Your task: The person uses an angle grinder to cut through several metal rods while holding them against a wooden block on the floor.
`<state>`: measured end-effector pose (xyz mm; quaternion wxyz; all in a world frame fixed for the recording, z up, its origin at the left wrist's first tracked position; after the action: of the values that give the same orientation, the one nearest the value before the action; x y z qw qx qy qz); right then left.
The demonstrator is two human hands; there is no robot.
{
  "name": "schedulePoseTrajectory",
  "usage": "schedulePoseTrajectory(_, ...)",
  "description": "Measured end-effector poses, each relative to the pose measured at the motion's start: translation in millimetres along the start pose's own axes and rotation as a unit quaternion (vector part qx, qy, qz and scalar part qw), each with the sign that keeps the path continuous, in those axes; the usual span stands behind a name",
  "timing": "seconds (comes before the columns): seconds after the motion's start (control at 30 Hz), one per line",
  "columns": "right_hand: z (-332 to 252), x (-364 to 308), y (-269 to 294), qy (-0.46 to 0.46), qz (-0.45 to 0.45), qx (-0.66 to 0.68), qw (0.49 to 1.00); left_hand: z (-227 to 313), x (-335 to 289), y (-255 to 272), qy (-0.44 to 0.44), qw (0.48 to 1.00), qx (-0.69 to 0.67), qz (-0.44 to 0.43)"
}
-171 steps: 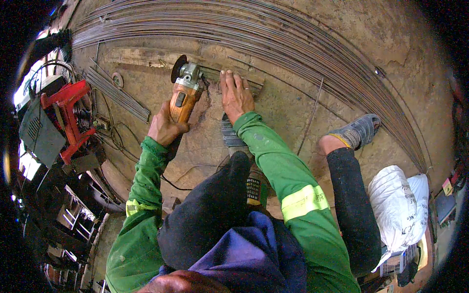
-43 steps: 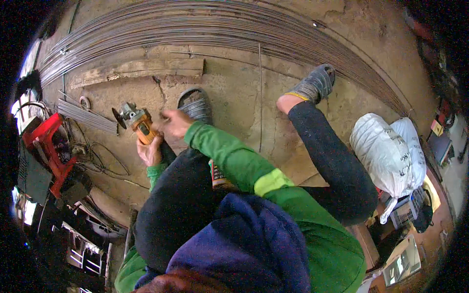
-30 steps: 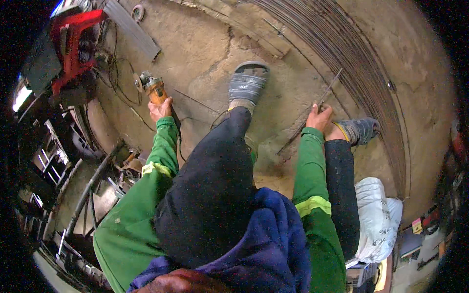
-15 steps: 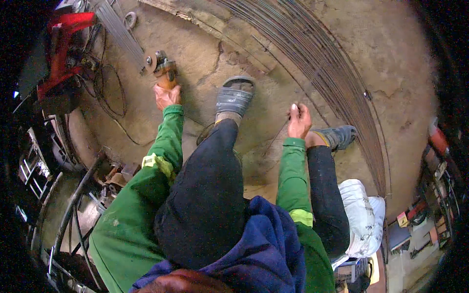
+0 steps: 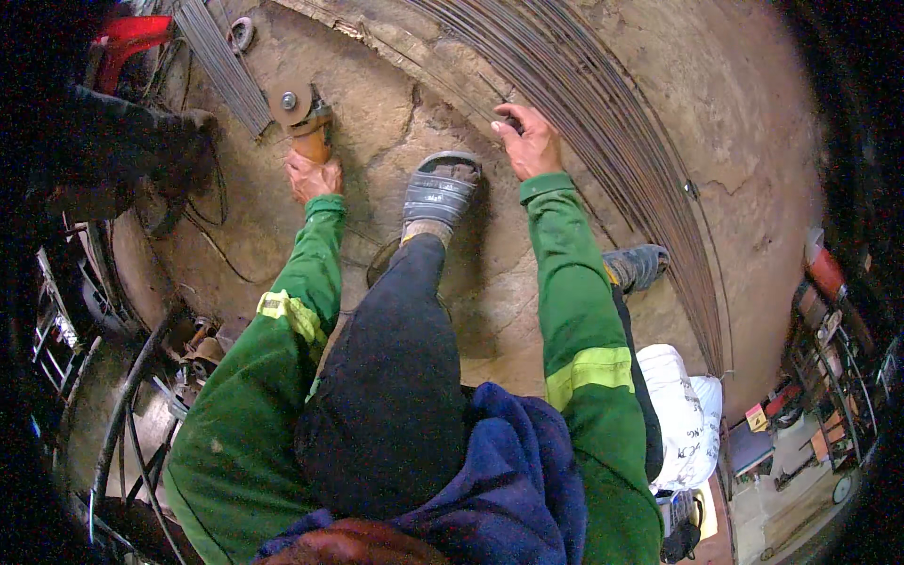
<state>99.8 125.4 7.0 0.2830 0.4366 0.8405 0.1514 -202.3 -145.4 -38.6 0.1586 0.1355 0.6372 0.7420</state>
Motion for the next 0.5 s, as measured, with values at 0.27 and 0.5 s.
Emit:
schedulePoseTrajectory(0.27,6,15,-18,0.069,0.078,-0.145,0.984,8,-3,-2,-0.038,0.999,-0.011,-0.001)
schedulePoseTrajectory(0.5,11,9,-29,0.094,0.14,-0.152,0.974,2,-3,-8,-0.008,1.0,-0.004,-0.03)
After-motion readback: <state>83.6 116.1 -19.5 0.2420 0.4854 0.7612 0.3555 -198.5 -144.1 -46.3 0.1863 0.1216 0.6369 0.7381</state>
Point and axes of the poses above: each hand's wrist, its own x-axis towards the middle knuckle, its own y-axis out of the back of the hand, z = x × y, the point moved 10 cm from there along x, towards the middle knuckle, and after that the axes turned 3 degrees about -y, right-handed, at the moved point
